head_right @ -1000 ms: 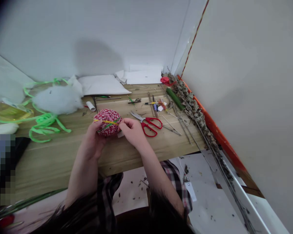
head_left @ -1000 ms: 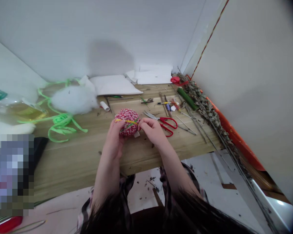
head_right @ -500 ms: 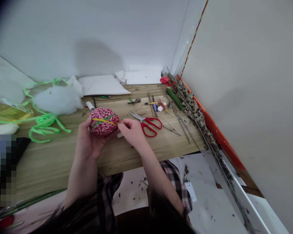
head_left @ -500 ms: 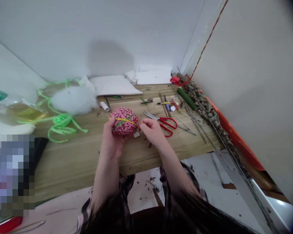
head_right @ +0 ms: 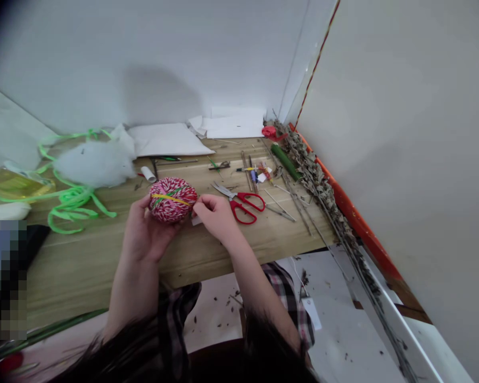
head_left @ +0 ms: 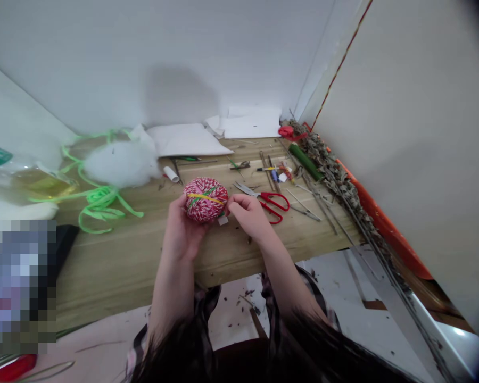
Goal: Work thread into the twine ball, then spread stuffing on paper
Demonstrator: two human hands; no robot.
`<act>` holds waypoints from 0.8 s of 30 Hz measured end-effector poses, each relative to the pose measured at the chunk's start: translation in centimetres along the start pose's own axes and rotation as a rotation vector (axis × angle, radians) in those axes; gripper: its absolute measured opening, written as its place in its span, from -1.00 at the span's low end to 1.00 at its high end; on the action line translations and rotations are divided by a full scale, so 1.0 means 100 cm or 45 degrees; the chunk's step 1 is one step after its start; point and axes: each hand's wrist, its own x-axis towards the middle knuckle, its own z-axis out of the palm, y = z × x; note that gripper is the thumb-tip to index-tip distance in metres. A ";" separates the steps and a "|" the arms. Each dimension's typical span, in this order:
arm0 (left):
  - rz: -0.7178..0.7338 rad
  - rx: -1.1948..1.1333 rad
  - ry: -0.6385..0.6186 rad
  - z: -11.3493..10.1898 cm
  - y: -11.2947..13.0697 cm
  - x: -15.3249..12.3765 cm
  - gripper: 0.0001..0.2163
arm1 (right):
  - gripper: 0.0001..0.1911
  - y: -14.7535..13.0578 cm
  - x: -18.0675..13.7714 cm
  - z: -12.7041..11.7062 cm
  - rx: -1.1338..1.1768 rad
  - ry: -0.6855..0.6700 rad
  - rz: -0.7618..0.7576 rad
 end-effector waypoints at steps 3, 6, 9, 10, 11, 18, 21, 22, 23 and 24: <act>0.008 -0.003 0.018 -0.001 0.001 0.000 -0.74 | -0.82 0.000 0.000 0.000 0.005 -0.011 -0.021; 0.009 0.043 0.003 -0.002 0.000 0.001 -0.74 | -0.81 0.000 0.000 0.000 0.015 -0.016 -0.063; 0.036 0.093 -0.001 -0.005 -0.002 0.003 -0.75 | -0.81 -0.001 0.000 -0.001 0.043 -0.039 -0.096; 0.061 0.109 -0.003 -0.005 -0.002 0.003 -0.74 | -0.81 -0.001 0.000 -0.001 0.057 -0.051 -0.099; 0.082 0.127 -0.009 -0.006 -0.003 0.004 -0.72 | -0.81 -0.002 0.000 -0.001 0.070 -0.064 -0.099; 0.136 0.339 -0.094 -0.009 -0.011 0.007 -0.51 | -0.80 -0.005 -0.003 -0.002 0.139 -0.125 -0.093; 0.311 0.483 -0.029 -0.013 -0.017 0.011 -0.45 | -0.79 -0.006 -0.004 -0.003 0.150 -0.138 -0.096; 0.346 0.536 -0.021 -0.014 -0.019 0.012 -0.43 | -0.79 -0.006 -0.004 -0.003 0.150 -0.141 -0.096; 0.373 0.580 -0.014 -0.016 -0.020 0.013 -0.41 | -0.79 -0.006 -0.004 -0.003 0.151 -0.144 -0.095; 0.392 0.607 -0.007 -0.017 -0.021 0.014 -0.38 | -0.79 -0.006 -0.004 -0.004 0.154 -0.147 -0.099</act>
